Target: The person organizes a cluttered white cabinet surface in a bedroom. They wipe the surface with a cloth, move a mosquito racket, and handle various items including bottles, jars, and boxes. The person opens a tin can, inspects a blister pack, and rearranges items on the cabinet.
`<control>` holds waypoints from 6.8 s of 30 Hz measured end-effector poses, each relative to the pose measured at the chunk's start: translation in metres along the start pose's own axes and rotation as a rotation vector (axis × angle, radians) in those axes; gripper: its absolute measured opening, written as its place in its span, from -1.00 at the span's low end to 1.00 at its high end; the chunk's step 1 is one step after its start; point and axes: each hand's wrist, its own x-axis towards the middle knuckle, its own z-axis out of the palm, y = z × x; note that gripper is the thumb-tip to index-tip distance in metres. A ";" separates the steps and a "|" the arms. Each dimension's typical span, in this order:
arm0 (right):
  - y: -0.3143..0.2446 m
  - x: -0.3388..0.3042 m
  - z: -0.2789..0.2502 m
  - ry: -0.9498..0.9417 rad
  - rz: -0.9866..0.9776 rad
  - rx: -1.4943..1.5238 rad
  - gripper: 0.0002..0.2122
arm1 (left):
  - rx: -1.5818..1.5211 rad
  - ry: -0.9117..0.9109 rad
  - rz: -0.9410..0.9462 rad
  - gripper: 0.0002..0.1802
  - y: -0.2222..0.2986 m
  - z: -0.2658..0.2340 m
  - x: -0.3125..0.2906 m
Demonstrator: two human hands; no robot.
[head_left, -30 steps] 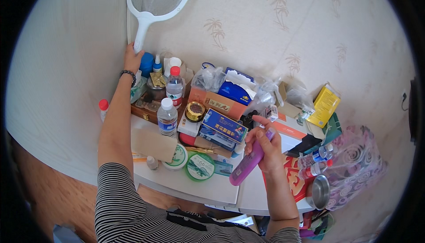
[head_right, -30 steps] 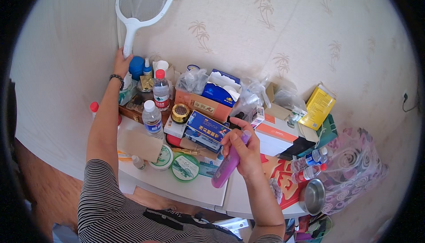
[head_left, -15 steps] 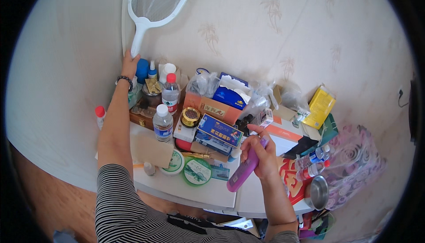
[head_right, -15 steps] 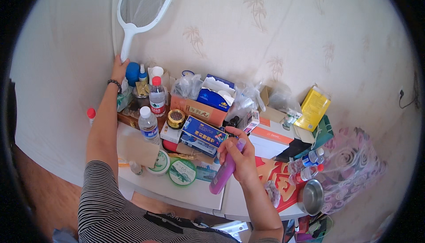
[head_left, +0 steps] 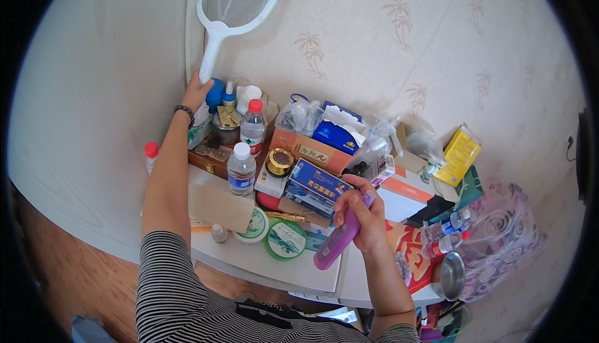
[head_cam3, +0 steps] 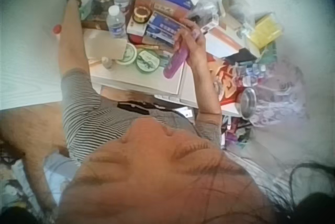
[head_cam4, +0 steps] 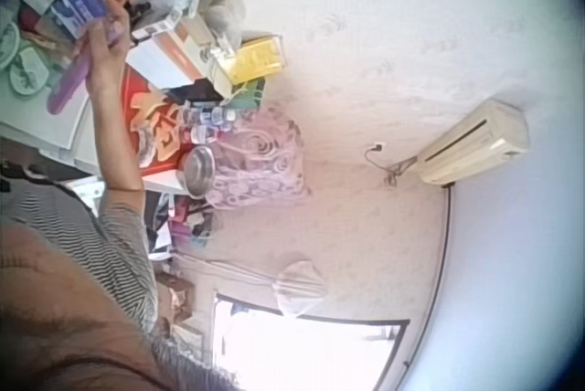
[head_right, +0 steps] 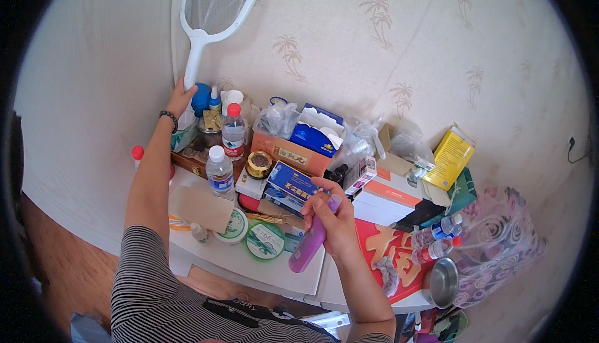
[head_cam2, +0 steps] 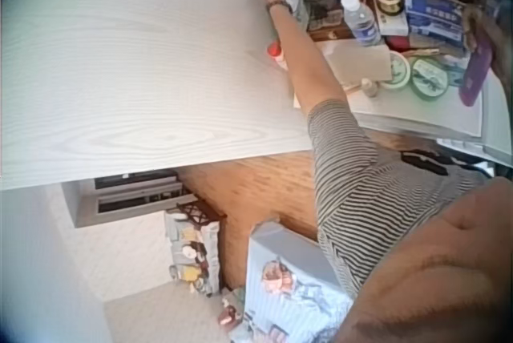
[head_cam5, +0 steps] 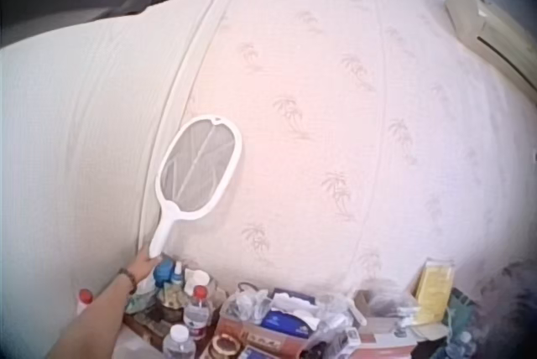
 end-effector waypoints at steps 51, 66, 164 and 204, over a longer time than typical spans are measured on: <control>0.172 0.200 0.221 -0.287 -0.438 -1.027 -0.60 | -0.004 0.356 -0.271 -0.29 0.018 -0.068 -0.320; 0.132 0.128 0.200 -0.356 -0.534 -0.914 -0.34 | 0.070 0.401 -0.173 -0.39 0.018 -0.075 -0.334; 0.091 0.338 0.173 -0.687 -0.181 -2.018 -0.85 | 0.249 -0.239 0.085 -0.69 0.086 -0.088 0.010; 0.141 0.353 0.179 -0.272 0.318 -1.642 -0.87 | 0.289 -0.230 0.119 -0.68 0.079 -0.086 0.015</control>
